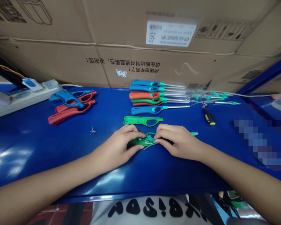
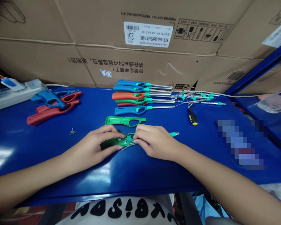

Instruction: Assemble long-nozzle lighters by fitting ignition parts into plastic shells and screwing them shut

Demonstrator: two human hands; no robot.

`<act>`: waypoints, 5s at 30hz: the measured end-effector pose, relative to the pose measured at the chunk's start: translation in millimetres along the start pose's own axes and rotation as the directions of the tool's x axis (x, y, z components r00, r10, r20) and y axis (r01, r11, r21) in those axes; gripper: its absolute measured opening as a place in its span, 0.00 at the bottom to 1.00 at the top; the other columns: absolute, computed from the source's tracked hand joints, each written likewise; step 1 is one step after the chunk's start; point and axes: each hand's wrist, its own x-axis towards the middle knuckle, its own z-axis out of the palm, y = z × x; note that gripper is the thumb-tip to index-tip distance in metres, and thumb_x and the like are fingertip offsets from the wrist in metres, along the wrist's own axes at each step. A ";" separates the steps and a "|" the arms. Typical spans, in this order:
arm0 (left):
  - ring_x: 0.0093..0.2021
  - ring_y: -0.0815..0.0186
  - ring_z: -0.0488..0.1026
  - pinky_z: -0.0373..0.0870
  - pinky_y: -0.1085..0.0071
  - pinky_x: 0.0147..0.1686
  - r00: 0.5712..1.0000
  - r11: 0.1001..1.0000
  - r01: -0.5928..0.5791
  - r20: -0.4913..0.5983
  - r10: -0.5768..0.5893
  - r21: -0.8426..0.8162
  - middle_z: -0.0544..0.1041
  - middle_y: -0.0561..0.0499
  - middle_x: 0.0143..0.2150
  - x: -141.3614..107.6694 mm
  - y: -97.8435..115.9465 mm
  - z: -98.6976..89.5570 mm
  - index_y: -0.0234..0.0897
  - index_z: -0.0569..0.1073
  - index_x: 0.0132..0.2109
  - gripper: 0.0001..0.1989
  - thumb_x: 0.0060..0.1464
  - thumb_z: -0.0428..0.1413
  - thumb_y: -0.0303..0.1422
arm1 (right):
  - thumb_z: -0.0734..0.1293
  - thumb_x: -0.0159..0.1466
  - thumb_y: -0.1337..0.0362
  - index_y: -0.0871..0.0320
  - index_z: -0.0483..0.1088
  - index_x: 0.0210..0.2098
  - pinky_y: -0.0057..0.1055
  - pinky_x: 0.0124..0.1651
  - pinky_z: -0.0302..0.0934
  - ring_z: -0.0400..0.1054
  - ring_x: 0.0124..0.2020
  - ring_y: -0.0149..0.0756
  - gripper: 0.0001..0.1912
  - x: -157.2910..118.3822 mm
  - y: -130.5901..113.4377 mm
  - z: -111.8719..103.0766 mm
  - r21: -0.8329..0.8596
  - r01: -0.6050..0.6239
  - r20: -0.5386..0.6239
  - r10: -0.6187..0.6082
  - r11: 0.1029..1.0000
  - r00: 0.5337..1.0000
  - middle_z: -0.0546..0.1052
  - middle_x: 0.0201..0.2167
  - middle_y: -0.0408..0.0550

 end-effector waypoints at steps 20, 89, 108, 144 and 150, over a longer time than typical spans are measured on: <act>0.48 0.59 0.73 0.72 0.59 0.51 1.000 1.000 -0.006 -0.004 0.006 0.000 0.73 0.47 0.44 -0.1 2.4 0.1 0.38 0.76 0.51 0.10 0.63 0.57 0.31 | 0.57 0.70 0.71 0.60 0.74 0.42 0.33 0.34 0.54 0.65 0.31 0.35 0.14 -1.4 -10.6 -4.4 -0.404 0.199 0.177 -0.137 0.893 0.975 0.78 0.39 0.51; 0.46 0.56 0.74 0.75 0.58 0.46 0.991 0.926 -0.135 0.049 0.126 0.352 0.75 0.44 0.47 -9.7 2.0 -7.2 0.38 0.78 0.55 0.15 0.68 0.51 0.34 | 0.69 0.55 0.71 0.56 0.78 0.38 0.34 0.43 0.58 0.70 0.50 0.47 0.12 35.1 162.7 -115.8 -0.729 -0.374 0.024 0.568 0.573 0.823 0.76 0.45 0.54; 0.61 0.57 0.71 0.69 0.59 0.60 0.978 0.993 -0.112 -0.173 0.117 0.037 0.72 0.44 0.63 -7.8 10.0 -12.2 0.40 0.67 0.66 0.25 0.65 0.56 0.40 | 0.75 0.57 0.55 0.54 0.70 0.38 0.31 0.31 0.67 0.69 0.29 0.33 0.15 18.0 -9.8 -37.8 0.637 -0.275 -0.106 0.435 0.720 0.894 0.76 0.33 0.45; 0.32 0.68 0.71 0.69 0.73 0.32 0.999 0.877 0.044 0.029 -0.035 -0.478 0.76 0.51 0.33 -1.8 15.1 -7.1 0.36 0.81 0.41 0.11 0.65 0.55 0.35 | 0.72 0.64 0.69 0.53 0.80 0.41 0.30 0.38 0.73 0.76 0.34 0.33 0.07 12.2 -22.1 5.1 0.302 0.233 -0.434 -0.084 0.924 0.897 0.80 0.33 0.47; 0.30 0.69 0.70 0.68 0.74 0.31 0.998 0.874 0.055 0.031 -0.045 -0.483 0.74 0.52 0.30 -1.5 14.4 -6.0 0.37 0.81 0.39 0.11 0.64 0.55 0.35 | 0.72 0.64 0.68 0.53 0.80 0.39 0.30 0.37 0.73 0.76 0.33 0.33 0.06 12.0 -22.0 6.8 0.324 0.228 -0.433 -0.070 0.918 0.899 0.80 0.32 0.46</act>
